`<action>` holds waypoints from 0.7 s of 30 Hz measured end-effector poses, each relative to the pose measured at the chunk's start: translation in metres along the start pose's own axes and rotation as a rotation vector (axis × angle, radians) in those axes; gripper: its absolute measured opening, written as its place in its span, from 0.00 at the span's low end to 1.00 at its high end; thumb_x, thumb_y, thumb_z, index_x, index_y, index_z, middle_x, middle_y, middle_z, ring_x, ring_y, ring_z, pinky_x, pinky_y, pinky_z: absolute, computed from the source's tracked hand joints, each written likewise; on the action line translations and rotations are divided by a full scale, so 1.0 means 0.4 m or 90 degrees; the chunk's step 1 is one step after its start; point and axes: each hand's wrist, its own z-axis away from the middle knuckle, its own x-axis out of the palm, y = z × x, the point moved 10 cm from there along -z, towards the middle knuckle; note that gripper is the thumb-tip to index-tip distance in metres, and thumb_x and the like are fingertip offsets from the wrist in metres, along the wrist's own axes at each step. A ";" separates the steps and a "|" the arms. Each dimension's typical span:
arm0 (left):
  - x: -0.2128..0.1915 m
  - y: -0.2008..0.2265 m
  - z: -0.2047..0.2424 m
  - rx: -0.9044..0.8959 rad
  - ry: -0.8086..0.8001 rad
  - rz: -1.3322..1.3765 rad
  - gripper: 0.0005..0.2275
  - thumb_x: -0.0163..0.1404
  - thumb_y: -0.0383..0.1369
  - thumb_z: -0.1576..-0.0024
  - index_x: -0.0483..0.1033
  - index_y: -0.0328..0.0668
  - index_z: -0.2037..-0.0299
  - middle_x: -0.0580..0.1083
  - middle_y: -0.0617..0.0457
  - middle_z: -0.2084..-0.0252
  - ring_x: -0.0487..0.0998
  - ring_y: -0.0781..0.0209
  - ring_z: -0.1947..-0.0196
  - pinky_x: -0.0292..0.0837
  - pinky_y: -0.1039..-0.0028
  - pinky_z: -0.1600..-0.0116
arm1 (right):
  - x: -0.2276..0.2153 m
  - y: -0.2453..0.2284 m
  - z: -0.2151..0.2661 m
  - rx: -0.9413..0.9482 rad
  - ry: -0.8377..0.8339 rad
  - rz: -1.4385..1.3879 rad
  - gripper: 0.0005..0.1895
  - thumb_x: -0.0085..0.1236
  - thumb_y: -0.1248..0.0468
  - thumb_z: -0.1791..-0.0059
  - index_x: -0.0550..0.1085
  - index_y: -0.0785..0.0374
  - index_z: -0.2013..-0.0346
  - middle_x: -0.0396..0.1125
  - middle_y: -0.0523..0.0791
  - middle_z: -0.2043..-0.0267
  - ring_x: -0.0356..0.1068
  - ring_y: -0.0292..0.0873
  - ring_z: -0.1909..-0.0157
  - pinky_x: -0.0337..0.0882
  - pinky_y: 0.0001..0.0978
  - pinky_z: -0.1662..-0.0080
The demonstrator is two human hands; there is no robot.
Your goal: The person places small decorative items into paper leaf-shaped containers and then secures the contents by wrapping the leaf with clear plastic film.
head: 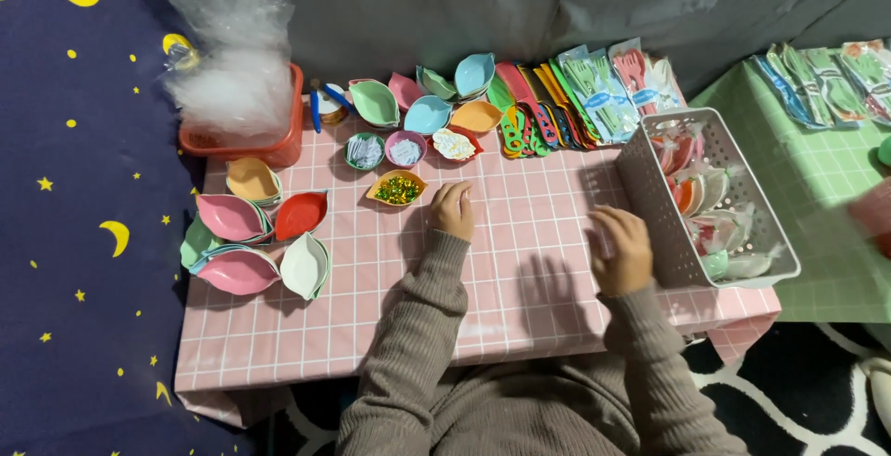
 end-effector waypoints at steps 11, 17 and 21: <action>-0.395 -0.085 -0.066 -0.126 0.453 -0.017 0.15 0.47 0.28 0.45 0.78 0.52 0.48 0.78 0.60 0.65 0.78 0.63 0.63 0.67 0.71 0.48 | 0.508 -0.067 0.055 0.123 -0.346 0.065 0.41 0.60 0.47 0.54 0.56 0.45 0.29 0.44 0.49 0.24 0.42 0.61 0.25 0.42 0.72 0.33; -0.579 -0.202 -0.131 -0.315 0.612 -0.002 0.14 0.53 0.25 0.48 0.74 0.35 0.51 0.77 0.43 0.64 0.81 0.47 0.64 0.76 0.64 0.54 | 0.558 0.021 0.123 0.132 -0.371 0.049 0.34 0.57 0.42 0.53 0.61 0.40 0.34 0.51 0.45 0.28 0.46 0.56 0.26 0.45 0.63 0.31; -0.696 -0.132 -0.251 -0.308 0.547 -0.447 0.12 0.55 0.32 0.45 0.74 0.54 0.51 0.71 0.49 0.46 0.70 0.38 0.47 0.63 0.45 0.45 | 0.589 0.043 0.146 0.124 -0.406 0.060 0.31 0.53 0.40 0.52 0.61 0.35 0.35 0.49 0.42 0.29 0.41 0.53 0.25 0.42 0.60 0.31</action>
